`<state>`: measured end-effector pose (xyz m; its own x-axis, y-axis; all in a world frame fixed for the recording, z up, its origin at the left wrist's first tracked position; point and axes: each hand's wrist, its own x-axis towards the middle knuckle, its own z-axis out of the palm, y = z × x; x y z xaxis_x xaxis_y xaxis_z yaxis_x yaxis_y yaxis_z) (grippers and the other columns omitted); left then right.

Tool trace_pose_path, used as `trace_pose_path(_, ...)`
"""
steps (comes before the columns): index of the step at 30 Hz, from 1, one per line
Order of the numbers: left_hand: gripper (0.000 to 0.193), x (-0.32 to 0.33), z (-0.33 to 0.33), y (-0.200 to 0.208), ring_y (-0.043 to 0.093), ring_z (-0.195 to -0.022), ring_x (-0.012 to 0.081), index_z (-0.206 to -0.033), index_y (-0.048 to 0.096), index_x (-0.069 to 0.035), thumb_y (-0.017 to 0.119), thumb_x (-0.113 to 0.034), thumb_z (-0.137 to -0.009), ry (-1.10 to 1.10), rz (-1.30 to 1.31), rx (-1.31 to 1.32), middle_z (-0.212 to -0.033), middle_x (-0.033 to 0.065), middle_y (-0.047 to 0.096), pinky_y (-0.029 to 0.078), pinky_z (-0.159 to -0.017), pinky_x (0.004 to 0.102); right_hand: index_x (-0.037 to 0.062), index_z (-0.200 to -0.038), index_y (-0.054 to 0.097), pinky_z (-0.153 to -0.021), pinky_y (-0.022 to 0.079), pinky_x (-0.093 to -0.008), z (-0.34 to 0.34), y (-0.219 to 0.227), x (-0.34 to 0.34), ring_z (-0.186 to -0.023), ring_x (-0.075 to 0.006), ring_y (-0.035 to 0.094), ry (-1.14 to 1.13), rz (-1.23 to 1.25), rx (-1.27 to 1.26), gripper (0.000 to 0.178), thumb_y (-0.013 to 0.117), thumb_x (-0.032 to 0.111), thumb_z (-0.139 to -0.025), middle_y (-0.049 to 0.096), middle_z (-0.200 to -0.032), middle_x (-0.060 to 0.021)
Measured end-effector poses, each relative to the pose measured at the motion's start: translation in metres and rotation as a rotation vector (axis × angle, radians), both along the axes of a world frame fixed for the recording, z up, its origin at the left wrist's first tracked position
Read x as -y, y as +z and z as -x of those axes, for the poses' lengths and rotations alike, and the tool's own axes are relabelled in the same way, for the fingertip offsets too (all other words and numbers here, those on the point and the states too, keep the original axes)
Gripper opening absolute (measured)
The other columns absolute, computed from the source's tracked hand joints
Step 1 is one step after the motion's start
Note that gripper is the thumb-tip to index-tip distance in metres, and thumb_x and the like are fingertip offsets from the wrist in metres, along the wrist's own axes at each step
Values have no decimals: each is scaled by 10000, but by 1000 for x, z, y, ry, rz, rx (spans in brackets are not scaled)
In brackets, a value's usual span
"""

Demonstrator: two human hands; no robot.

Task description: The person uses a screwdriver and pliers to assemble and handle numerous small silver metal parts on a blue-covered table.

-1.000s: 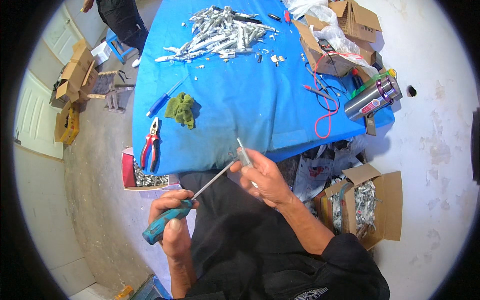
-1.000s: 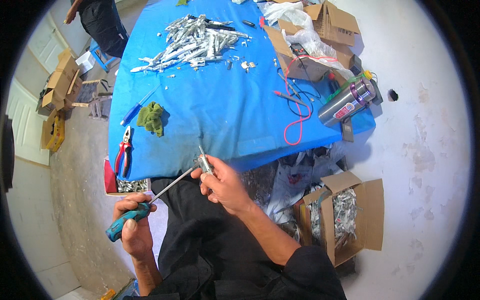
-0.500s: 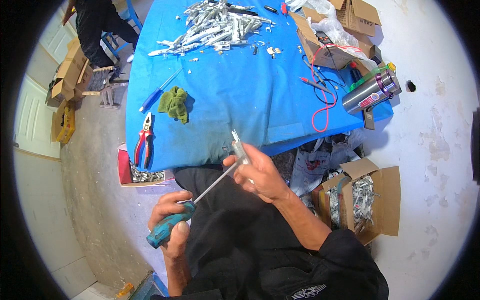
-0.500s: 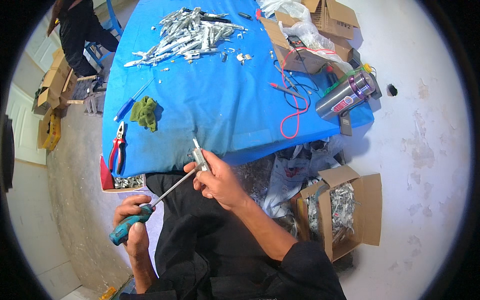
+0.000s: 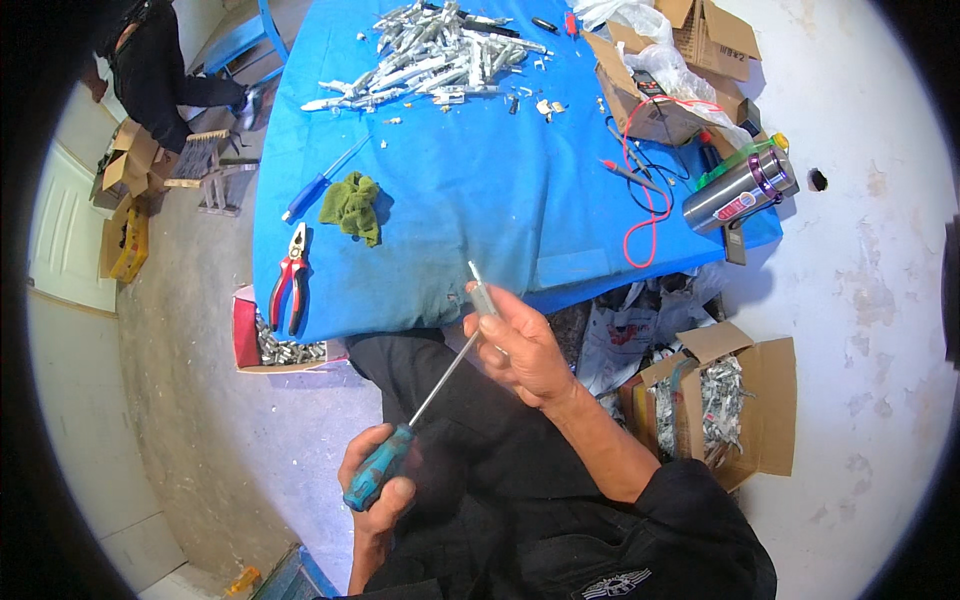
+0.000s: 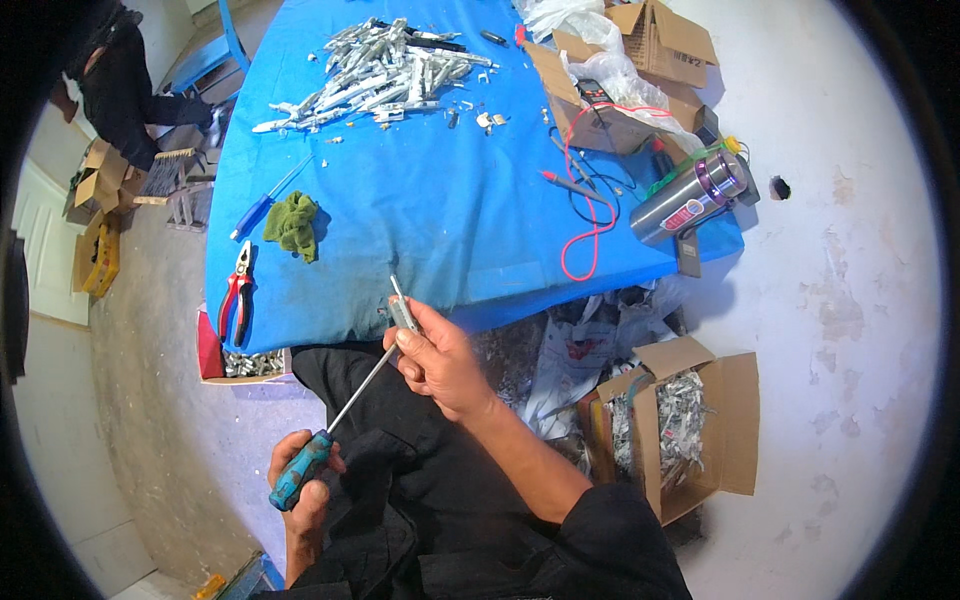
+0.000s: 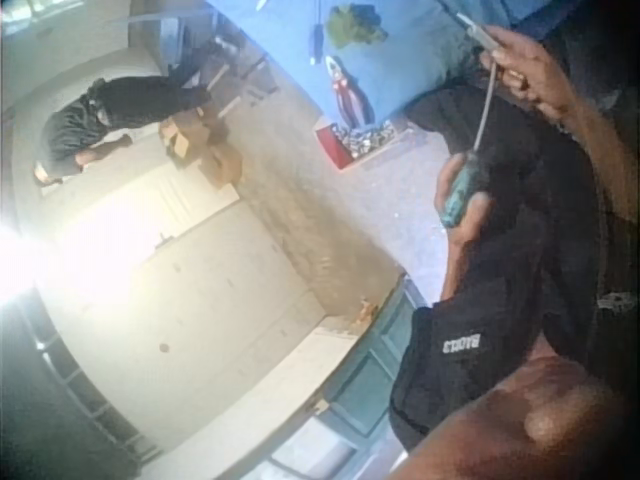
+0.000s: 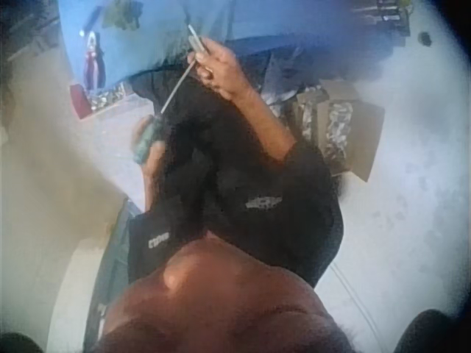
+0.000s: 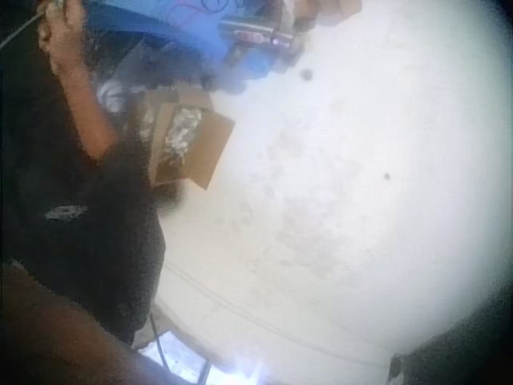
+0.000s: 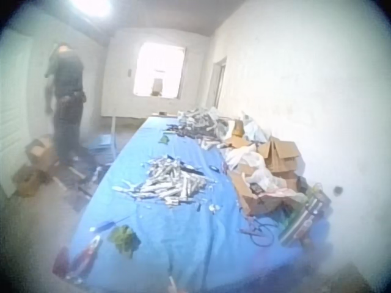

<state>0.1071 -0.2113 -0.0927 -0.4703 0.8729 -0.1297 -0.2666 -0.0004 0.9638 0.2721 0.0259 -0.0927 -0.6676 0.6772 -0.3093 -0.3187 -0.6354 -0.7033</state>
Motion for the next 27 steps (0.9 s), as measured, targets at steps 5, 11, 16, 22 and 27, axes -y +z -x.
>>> trace_pose_path(5, 1065, 10, 4, 15, 723, -920, 293, -1503, 490, 41, 919, -555, -732, -8, 48, 219, -1179, 236, 704, 605, -741, 410, 47, -1625, 404, -504, 361, -175, -4, -6, 0, -688, -34, 476, -78, 15, 19, 544, 580, 130, -1117, 650, -1095, -57)
trace_pose_path(11, 641, 17, 21, 21, 713, -772, 196, -1422, 571, 53, 812, -251, -912, -200, 397, 75, -1070, 181, 740, 575, -647, 302, 26, -1640, 372, -568, 410, -197, 3, 3, 9, -681, -34, 468, 79, -213, 85, 550, 550, 127, -1130, 653, -1088, -51)
trace_pose_path(16, 533, 14, -3, 25, 682, -667, 164, -1456, 573, 43, 705, -141, -973, -218, 371, 136, -1061, 188, 759, 503, -516, 275, 19, -1632, 373, -596, 422, -206, 7, 8, 18, -684, -44, 479, 132, -308, 127, 545, 537, 118, -1121, 651, -1098, -46)
trace_pose_path(22, 533, 24, 4, 7, 673, -661, 159, -1480, 574, 45, 686, -160, -1001, -225, 288, 170, -1064, 195, 761, 492, -512, 266, 11, -1604, 393, -583, 434, -214, 1, 16, 16, -690, -46, 502, 201, -310, 141, 551, 478, 30, -1060, 668, -1079, -43)
trace_pose_path(27, 521, 19, -5, 11, 664, -655, 150, -1487, 576, 40, 678, -151, -1012, -196, 354, 113, -1076, 193, 763, 487, -507, 264, -1, -1594, 379, -729, 526, -294, 9, 10, 22, -805, -138, 617, 111, -601, 357, 532, 463, 35, -1070, 681, -1059, -81)
